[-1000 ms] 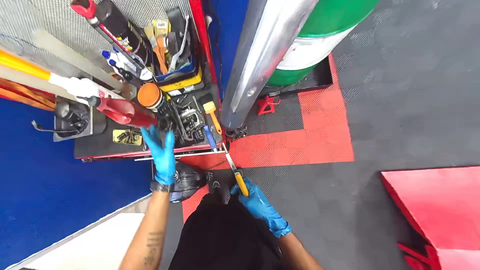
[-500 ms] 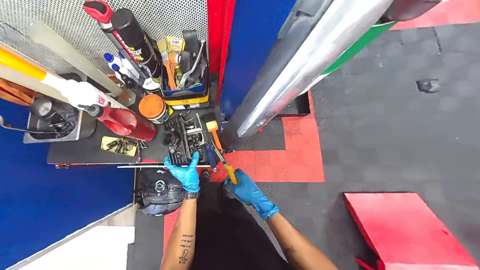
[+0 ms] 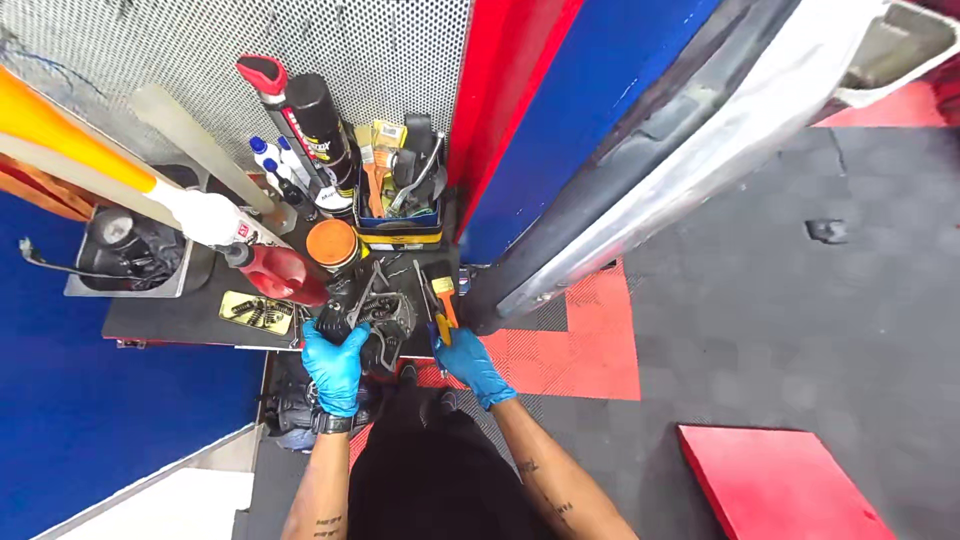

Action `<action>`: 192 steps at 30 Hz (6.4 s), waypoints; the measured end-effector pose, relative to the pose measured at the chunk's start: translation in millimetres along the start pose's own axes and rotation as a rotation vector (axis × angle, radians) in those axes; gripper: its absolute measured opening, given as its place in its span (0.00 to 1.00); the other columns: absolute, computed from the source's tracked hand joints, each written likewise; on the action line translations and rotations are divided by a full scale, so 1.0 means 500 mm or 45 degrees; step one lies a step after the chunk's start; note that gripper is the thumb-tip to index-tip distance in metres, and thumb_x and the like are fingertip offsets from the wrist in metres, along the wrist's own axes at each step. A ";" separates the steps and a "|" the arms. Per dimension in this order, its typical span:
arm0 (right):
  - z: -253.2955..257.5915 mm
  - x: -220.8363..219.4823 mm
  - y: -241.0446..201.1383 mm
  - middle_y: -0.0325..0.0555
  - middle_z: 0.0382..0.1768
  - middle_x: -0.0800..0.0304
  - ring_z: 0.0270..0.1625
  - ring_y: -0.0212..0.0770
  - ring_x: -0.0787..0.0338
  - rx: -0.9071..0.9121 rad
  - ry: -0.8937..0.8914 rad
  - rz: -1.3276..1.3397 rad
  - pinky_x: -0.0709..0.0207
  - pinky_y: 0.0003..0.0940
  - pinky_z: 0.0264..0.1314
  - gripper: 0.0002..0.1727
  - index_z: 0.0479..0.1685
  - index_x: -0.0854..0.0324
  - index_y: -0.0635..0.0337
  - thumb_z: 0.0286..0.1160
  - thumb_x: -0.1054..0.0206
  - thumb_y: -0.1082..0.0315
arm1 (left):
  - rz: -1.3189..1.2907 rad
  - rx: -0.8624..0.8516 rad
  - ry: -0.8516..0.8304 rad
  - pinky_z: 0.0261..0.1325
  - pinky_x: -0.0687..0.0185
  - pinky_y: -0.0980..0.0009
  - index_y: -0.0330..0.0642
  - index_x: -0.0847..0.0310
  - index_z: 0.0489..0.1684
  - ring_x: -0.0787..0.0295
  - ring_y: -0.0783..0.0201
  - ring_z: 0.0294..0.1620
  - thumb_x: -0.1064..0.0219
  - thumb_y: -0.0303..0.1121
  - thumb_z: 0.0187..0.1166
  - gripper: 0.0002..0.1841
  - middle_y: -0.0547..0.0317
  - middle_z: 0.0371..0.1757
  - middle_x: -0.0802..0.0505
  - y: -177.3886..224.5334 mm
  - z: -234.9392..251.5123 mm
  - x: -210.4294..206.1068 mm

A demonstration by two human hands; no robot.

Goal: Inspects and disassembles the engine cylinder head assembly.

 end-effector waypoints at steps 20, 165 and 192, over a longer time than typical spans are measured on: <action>-0.025 0.044 0.037 0.37 0.27 0.13 0.29 0.33 0.14 0.211 -0.021 0.844 0.17 0.33 0.34 0.10 0.38 0.13 0.56 0.75 0.26 0.59 | 0.763 -0.009 -0.398 0.60 0.18 0.39 0.38 0.19 0.63 0.09 0.45 0.57 0.24 0.69 0.49 0.47 0.45 0.49 0.06 0.161 0.059 -0.068; -0.034 0.090 0.094 0.58 0.47 0.13 0.51 0.62 0.12 0.938 -0.066 -0.548 0.19 0.59 0.46 0.16 0.48 0.11 0.58 0.57 0.23 0.70 | 0.189 -0.807 -0.984 0.77 0.22 0.64 0.32 0.18 0.65 0.19 0.59 0.72 0.14 0.41 0.55 0.36 0.44 0.67 0.14 0.043 0.090 -0.076; -0.047 0.100 0.059 0.62 0.48 0.15 0.51 0.66 0.13 0.815 -0.070 -0.676 0.20 0.61 0.44 0.15 0.47 0.13 0.59 0.58 0.25 0.72 | 0.214 -0.845 -0.989 0.77 0.23 0.64 0.33 0.17 0.63 0.19 0.57 0.72 0.13 0.43 0.53 0.36 0.44 0.67 0.14 0.044 0.091 -0.080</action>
Point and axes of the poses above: each hand's wrist, its own z-axis towards the middle knuckle, its own x-axis out of the back of the hand, y = z × x, the point moved 2 cm from there along z, towards the middle knuckle
